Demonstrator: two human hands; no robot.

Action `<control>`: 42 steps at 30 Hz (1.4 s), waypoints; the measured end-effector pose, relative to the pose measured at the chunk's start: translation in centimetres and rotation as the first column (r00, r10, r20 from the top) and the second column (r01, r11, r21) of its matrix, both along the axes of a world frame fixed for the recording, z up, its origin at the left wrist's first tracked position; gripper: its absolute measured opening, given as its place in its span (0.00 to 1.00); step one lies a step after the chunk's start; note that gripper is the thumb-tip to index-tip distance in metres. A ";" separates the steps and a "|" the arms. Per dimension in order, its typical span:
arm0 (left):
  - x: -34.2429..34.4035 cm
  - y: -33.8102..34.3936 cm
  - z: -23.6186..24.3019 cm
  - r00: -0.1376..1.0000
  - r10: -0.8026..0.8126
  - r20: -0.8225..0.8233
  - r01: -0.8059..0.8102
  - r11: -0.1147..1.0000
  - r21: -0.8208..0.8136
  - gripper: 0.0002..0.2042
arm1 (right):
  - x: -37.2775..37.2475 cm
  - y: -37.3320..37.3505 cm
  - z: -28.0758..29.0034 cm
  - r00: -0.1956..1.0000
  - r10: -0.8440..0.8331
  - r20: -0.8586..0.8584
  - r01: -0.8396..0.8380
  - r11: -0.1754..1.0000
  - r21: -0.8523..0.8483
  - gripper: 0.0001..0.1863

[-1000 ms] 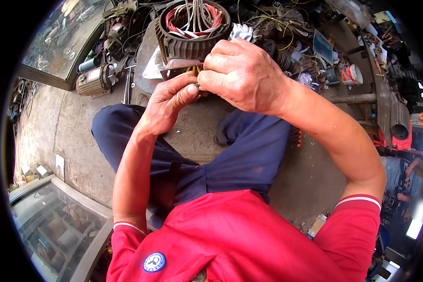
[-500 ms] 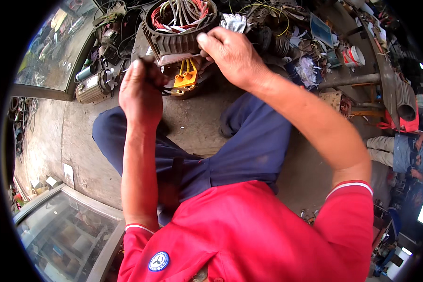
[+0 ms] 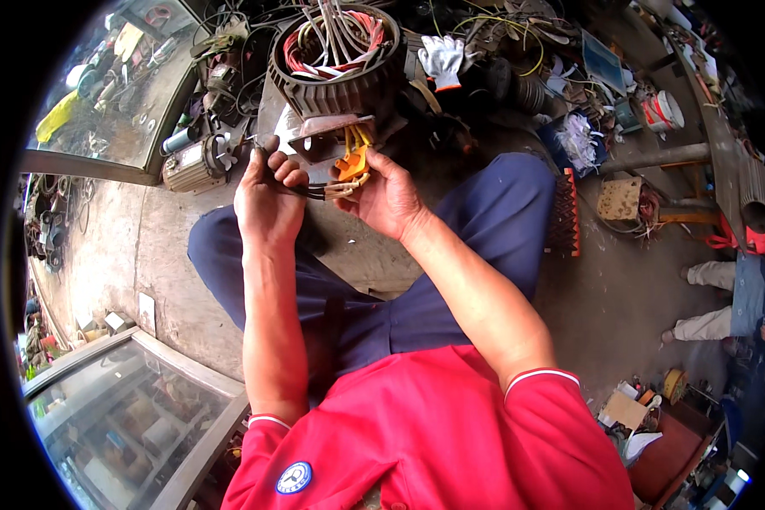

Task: The person sits on the floor in a cluttered workshop and repairs an electric motor. They strip the ends of several wires using a yellow wire stripper and connect them to a terminal block on the motor housing. The person uses pliers to secure the connections and adjusts the wires throughout the process.

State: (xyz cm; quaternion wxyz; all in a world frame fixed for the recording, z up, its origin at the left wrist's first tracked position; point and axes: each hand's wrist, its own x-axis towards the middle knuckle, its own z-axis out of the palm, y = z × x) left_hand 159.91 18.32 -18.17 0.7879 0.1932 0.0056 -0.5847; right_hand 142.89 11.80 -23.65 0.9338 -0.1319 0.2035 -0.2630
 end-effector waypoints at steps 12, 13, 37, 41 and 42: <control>-5.3 2.1 -7.0 0.730 0.010 0.684 -0.490 0.705 0.512 0.09 | -0.3 -0.3 1.1 0.876 -0.212 -0.434 0.069 0.944 -0.322 0.15; -5.6 2.3 -7.9 0.739 -0.002 0.673 -0.465 0.722 0.513 0.10 | -0.3 -0.1 1.3 0.855 -0.227 -0.465 0.048 0.930 -0.365 0.15; -2.7 -4.1 -5.3 0.457 -0.539 0.707 -0.038 0.783 0.621 0.17 | -1.1 -0.3 2.5 0.797 -0.275 -0.537 0.052 0.918 -0.393 0.15; -4.0 -2.5 -5.8 0.742 -0.290 0.604 -0.135 0.819 0.558 0.18 | -0.8 0.2 2.8 0.809 -0.283 -0.516 0.093 0.927 -0.362 0.14; -4.3 -2.1 -6.9 0.756 -0.263 0.600 -0.169 0.806 0.567 0.18 | -0.6 0.4 2.7 0.810 -0.287 -0.511 0.104 0.928 -0.357 0.14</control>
